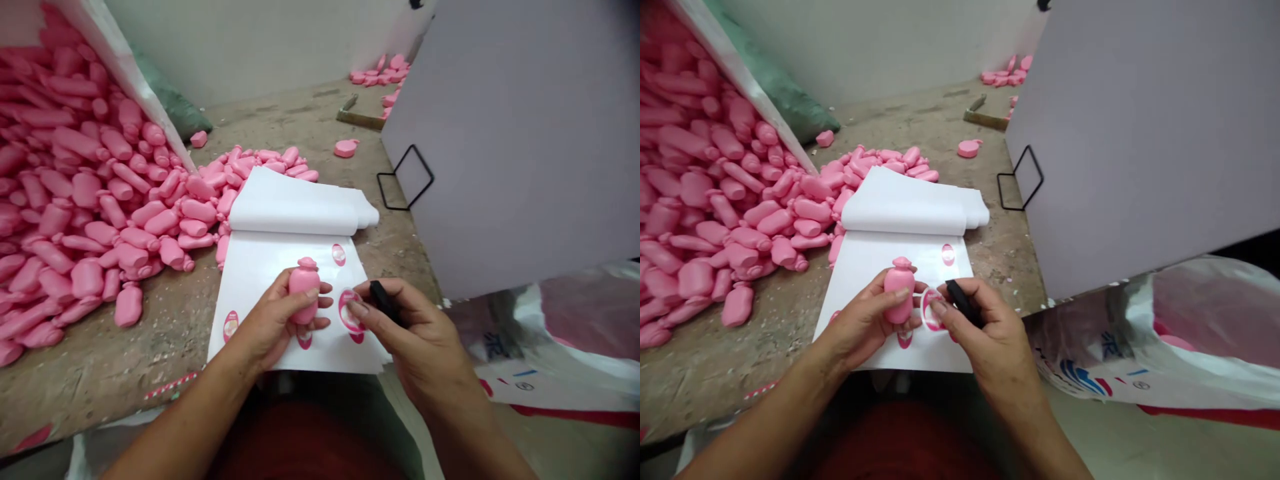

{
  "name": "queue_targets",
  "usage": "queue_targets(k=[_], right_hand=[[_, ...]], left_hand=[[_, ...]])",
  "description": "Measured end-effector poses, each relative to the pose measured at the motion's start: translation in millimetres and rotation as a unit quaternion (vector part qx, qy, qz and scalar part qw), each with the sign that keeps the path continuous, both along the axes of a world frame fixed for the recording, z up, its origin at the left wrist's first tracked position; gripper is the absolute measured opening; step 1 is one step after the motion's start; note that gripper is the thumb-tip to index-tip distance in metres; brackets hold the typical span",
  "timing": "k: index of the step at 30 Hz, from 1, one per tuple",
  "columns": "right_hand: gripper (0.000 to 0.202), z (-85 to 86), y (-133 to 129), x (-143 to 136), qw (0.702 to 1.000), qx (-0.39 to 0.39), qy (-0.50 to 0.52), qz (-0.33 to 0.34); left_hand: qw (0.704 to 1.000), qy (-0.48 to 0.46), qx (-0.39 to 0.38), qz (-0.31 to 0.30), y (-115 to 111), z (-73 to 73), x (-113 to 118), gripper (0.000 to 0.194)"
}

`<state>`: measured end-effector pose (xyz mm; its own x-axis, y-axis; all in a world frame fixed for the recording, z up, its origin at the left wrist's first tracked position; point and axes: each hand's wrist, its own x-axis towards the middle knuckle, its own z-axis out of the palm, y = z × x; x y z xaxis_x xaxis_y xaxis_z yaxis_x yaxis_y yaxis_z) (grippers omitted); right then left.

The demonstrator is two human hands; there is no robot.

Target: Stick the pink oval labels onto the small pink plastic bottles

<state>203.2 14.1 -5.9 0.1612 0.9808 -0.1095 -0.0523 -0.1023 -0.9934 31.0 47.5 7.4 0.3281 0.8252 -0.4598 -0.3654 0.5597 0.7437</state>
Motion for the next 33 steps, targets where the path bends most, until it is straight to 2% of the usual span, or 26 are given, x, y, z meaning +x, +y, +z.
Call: queue_targets(k=[3,8,12,18,23,33], right_hand=[[0.039,3.8,-5.6,-23.8,0.998,-0.01,0.067,0.01],[0.033,7.8,-9.0,-45.0,0.999,-0.002,0.047,0.006],[0.028,8.6,-6.9,-49.9,1.0,0.016,0.007,-0.007],[0.028,11.0,-5.7,-51.5,1.0,0.014,0.019,-0.003],[0.028,11.6,-6.3,-52.0,1.0,0.011,0.013,-0.009],[0.026,10.7,-5.0,-52.6,1.0,0.017,-0.006,-0.018]], left_hand=[[0.995,-0.081,-0.044,0.034,-18.0,0.8,-3.1,0.031],[0.981,-0.141,-0.084,0.104,-28.5,1.5,-2.8,0.035],[0.982,-0.139,-0.063,0.109,-30.2,1.0,-0.9,0.041],[0.986,-0.122,-0.024,0.109,-33.1,-5.9,1.1,0.045],[0.99,-0.087,0.013,0.109,-35.4,-6.2,2.4,0.047],[0.991,-0.064,0.044,0.109,-38.6,-7.3,4.2,0.042]])
